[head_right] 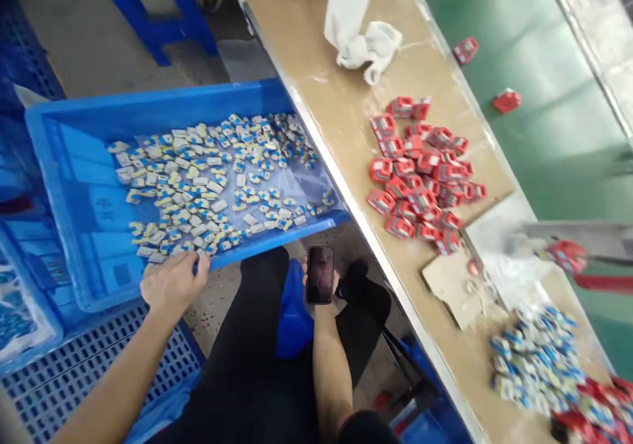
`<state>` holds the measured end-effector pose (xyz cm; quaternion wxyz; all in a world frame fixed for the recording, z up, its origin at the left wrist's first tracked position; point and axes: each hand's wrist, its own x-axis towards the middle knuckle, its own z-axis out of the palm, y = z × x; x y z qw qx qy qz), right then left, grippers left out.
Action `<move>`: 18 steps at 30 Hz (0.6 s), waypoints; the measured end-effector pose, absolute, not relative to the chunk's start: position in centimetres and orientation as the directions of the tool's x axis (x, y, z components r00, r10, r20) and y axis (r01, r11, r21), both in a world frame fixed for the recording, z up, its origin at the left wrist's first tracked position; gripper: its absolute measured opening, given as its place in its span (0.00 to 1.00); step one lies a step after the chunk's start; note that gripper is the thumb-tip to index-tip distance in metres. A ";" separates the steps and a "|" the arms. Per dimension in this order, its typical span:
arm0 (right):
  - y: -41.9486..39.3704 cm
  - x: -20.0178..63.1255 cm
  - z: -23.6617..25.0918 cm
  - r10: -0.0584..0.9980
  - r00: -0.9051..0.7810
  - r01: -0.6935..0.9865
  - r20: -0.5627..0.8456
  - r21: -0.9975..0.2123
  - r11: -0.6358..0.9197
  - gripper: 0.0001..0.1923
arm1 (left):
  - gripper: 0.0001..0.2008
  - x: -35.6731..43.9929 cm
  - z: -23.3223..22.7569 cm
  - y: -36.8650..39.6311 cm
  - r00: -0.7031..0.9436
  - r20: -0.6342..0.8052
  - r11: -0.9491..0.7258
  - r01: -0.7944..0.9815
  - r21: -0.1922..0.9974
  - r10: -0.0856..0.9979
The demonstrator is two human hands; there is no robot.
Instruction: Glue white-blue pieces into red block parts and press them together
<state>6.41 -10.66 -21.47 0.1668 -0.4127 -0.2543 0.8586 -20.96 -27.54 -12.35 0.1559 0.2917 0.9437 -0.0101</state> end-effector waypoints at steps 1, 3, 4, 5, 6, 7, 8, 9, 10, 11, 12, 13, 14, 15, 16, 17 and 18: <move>-11.3 7.9 -21.1 0.520 -0.583 -0.135 -0.624 -0.557 -0.820 0.25 | 0.27 -20.9 -12.0 -27.4 -0.780 -0.308 0.828 0.557 0.053 0.545; -12.4 10.4 -20.3 0.555 -0.553 -0.250 -0.621 -0.512 -0.822 0.34 | 0.29 -20.8 -11.4 -27.2 -0.779 -0.323 0.826 0.564 0.015 0.538; -12.8 11.2 -19.7 0.567 -0.544 -0.294 -0.618 -0.492 -0.819 0.39 | 0.30 -20.7 -11.1 -27.1 -0.777 -0.329 0.824 0.567 0.003 0.536; -13.2 11.9 -19.0 0.574 -0.539 -0.330 -0.616 -0.473 -0.817 0.42 | 0.30 -20.6 -10.8 -27.0 -0.777 -0.338 0.824 0.566 -0.004 0.532; -13.5 12.3 -18.2 0.578 -0.538 -0.357 -0.613 -0.455 -0.815 0.43 | 0.30 -20.5 -10.5 -26.8 -0.775 -0.352 0.827 0.562 -0.006 0.524; -13.7 12.4 -17.3 0.581 -0.539 -0.379 -0.609 -0.441 -0.814 0.44 | 0.29 -20.4 -10.1 -26.7 -0.772 -0.368 0.829 0.559 -0.005 0.518; -13.9 12.4 -16.4 0.585 -0.542 -0.399 -0.604 -0.428 -0.811 0.44 | 0.29 -20.2 -9.8 -26.5 -0.769 -0.381 0.832 0.555 -0.002 0.513; -13.9 12.3 -15.5 0.590 -0.546 -0.421 -0.595 -0.413 -0.807 0.44 | 0.29 -20.1 -9.5 -26.3 -0.766 -0.390 0.833 0.554 0.003 0.511; -14.0 12.0 -14.6 0.596 -0.549 -0.446 -0.586 -0.397 -0.802 0.43 | 0.29 -19.9 -9.2 -26.2 -0.765 -0.394 0.834 0.552 0.006 0.509; -14.0 11.7 -13.8 0.601 -0.553 -0.470 -0.576 -0.380 -0.797 0.43 | 0.30 -19.7 -8.9 -26.1 -0.766 -0.392 0.835 0.551 0.007 0.509; -14.1 11.4 -13.1 0.604 -0.559 -0.488 -0.568 -0.364 -0.793 0.43 | 0.29 -19.6 -8.7 -26.0 -0.769 -0.385 0.835 0.551 0.008 0.511; -14.2 11.1 -12.4 0.605 -0.566 -0.499 -0.560 -0.352 -0.792 0.42 | 0.29 -19.4 -8.5 -25.9 -0.772 -0.376 0.835 0.550 0.008 0.512; -14.3 10.8 -11.9 0.605 -0.573 -0.502 -0.554 -0.347 -0.792 0.41 | 0.29 -19.3 -8.3 -25.9 -0.777 -0.366 0.836 0.549 0.008 0.513; -14.5 10.5 -11.4 0.603 -0.579 -0.497 -0.548 -0.350 -0.794 0.41 | 0.28 -19.2 -8.3 -25.9 -0.779 -0.359 0.836 0.548 0.006 0.514; -14.6 10.3 -11.1 0.601 -0.585 -0.489 -0.544 -0.355 -0.797 0.41 | 0.28 -19.1 -8.3 -25.9 -0.782 -0.352 0.837 0.548 0.005 0.514; -14.7 10.1 -10.9 0.599 -0.591 -0.481 -0.540 -0.360 -0.799 0.41 | 0.28 -19.1 -8.3 -25.9 -0.783 -0.347 0.836 0.549 0.004 0.516; -14.7 9.8 -10.8 0.598 -0.595 -0.476 -0.538 -0.364 -0.801 0.41 | 0.29 -19.1 -8.4 -26.0 -0.782 -0.344 0.834 0.552 0.003 0.519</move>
